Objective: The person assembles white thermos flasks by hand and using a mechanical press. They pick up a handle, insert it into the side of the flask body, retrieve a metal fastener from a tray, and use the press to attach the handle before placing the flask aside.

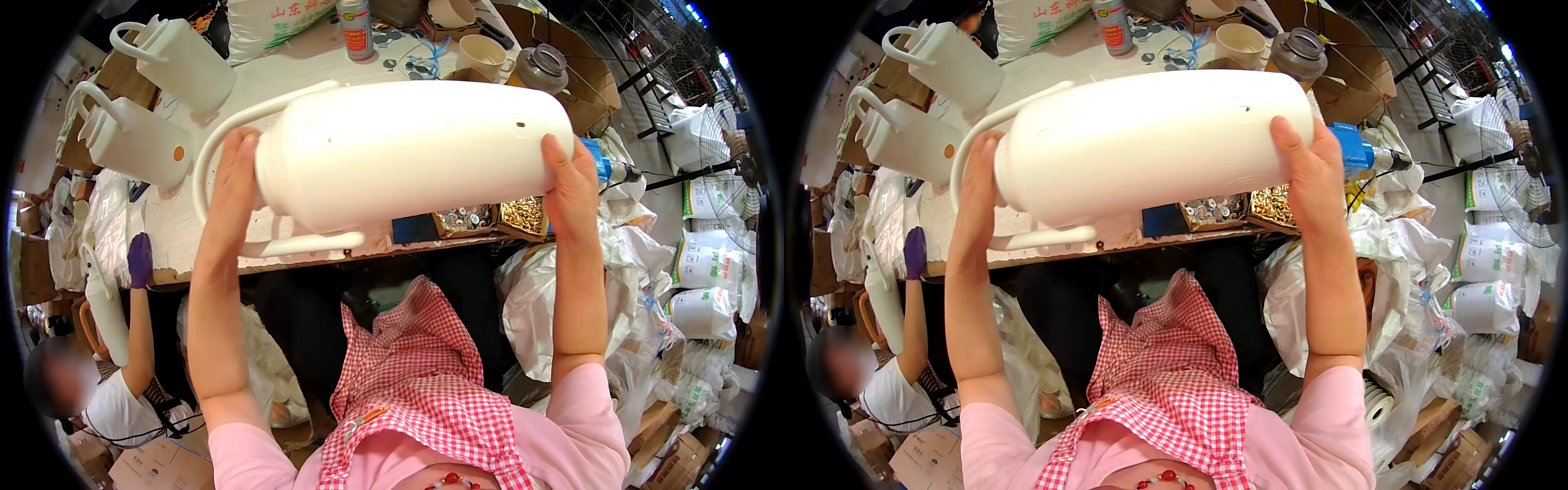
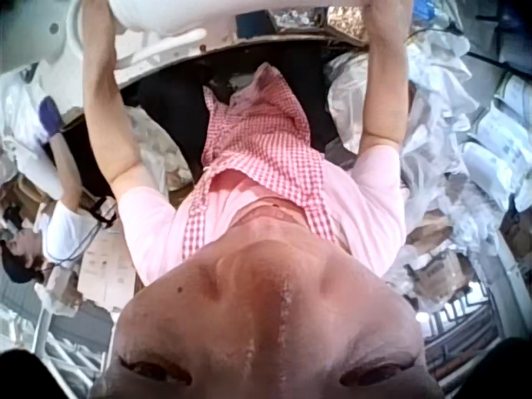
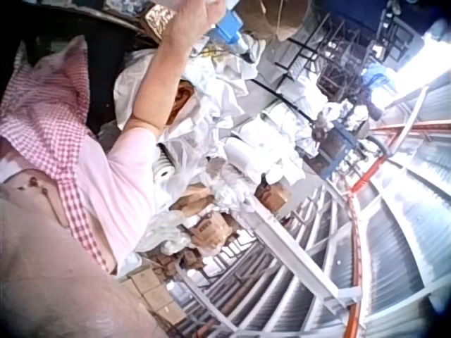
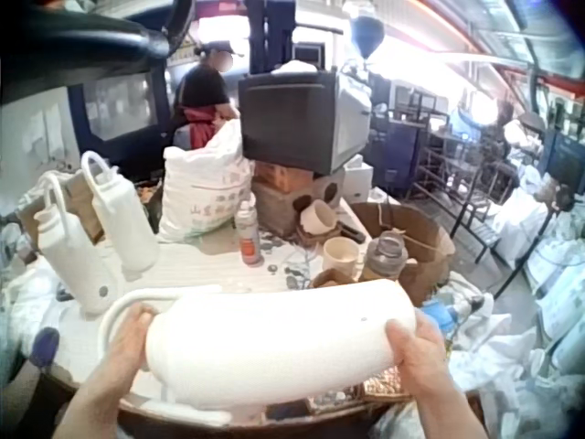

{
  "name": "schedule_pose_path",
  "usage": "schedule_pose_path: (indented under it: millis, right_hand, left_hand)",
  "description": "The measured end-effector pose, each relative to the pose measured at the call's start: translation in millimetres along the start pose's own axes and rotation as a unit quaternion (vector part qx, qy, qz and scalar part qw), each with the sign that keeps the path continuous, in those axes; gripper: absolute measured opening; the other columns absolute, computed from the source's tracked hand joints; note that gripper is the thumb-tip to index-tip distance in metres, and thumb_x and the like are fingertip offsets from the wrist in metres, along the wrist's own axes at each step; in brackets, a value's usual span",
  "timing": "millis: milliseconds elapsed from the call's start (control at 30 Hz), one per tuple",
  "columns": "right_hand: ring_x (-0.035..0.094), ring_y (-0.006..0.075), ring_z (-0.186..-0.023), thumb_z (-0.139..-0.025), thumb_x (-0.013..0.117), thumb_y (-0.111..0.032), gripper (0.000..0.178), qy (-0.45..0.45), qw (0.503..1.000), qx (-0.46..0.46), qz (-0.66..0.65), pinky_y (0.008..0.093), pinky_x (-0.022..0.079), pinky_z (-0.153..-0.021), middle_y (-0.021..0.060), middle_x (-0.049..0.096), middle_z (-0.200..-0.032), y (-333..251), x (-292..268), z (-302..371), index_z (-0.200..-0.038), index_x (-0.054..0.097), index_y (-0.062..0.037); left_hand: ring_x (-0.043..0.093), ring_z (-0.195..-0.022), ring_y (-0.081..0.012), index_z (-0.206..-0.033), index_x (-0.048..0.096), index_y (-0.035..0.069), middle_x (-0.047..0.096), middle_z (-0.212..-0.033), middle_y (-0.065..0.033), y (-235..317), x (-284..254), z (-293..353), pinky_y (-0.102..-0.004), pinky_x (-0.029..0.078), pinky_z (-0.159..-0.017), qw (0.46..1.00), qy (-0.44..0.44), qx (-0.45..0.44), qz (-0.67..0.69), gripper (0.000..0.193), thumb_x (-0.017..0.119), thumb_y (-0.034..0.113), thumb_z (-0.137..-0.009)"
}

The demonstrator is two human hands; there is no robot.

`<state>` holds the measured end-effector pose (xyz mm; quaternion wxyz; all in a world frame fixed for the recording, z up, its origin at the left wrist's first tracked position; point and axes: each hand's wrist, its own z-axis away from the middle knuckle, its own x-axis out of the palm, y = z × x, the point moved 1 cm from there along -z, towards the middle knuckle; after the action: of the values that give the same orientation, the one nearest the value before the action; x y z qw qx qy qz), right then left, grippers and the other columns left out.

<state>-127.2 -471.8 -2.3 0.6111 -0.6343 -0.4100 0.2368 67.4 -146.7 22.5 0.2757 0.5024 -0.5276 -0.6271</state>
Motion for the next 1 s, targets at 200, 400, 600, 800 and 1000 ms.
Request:
schedule_pose_path:
  millis: [200,400,600,800,1000]
  right_hand:
    - [0.065,0.0145,-0.098,-0.098,0.067,-0.029,0.043,0.016,0.998,0.030,0.045,0.0290,0.050,-0.090,0.0093,0.070,-0.113,-5.9,-41.2,-9.8,-0.123,0.061,0.0056]
    - [0.065,0.0152,-0.100,-0.098,0.067,-0.028,0.044,0.031,0.997,0.034,0.062,0.0294,0.050,-0.090,0.0101,0.069,-0.114,-3.9,-65.7,-9.2,-0.124,0.060,0.0058]
    - [0.066,0.0151,-0.101,-0.098,0.066,-0.029,0.044,0.030,0.996,0.037,0.076,0.0293,0.050,-0.090,0.0103,0.069,-0.114,-0.4,-71.1,-12.2,-0.124,0.060,0.0059]
    - [0.065,0.0149,-0.101,-0.098,0.066,-0.029,0.044,0.037,0.997,0.034,0.062,0.0292,0.050,-0.091,0.0100,0.069,-0.115,-5.4,-72.1,-10.0,-0.124,0.060,0.0060]
    - [0.065,0.0147,-0.100,-0.098,0.066,-0.028,0.044,0.028,0.995,0.054,0.077,0.0291,0.050,-0.090,0.0103,0.069,-0.114,-4.7,-67.2,-10.9,-0.124,0.060,0.0061]
  left_hand:
    - [0.051,-0.098,-0.0134,-0.114,0.056,0.009,0.056,-0.103,-0.0027,-17.6,43.8,-19.1,-0.0293,0.041,-0.091,0.996,-0.082,-0.006,0.023,0.037,0.037,0.040,-0.108]
    - [0.048,-0.088,-0.0101,-0.104,0.051,0.006,0.054,-0.093,-0.0021,-21.8,65.9,-17.9,-0.0274,0.043,-0.083,0.994,-0.092,0.008,0.062,0.027,0.040,0.031,-0.108]
    - [0.048,-0.087,-0.0103,-0.104,0.051,0.005,0.053,-0.093,-0.0032,-22.7,70.2,-19.6,-0.0277,0.043,-0.082,0.991,-0.091,-0.006,0.098,0.027,0.041,0.031,-0.108]
    - [0.051,-0.095,-0.0102,-0.109,0.053,0.010,0.054,-0.099,-0.0014,-24.5,73.8,-23.9,-0.0281,0.043,-0.088,0.993,-0.106,-0.005,0.058,0.031,0.038,0.037,-0.108]
    - [0.052,-0.095,-0.0111,-0.110,0.053,0.009,0.056,-0.100,-0.0023,-30.7,72.9,-25.4,-0.0293,0.044,-0.090,0.991,-0.111,-0.023,0.068,0.032,0.039,0.037,-0.108]
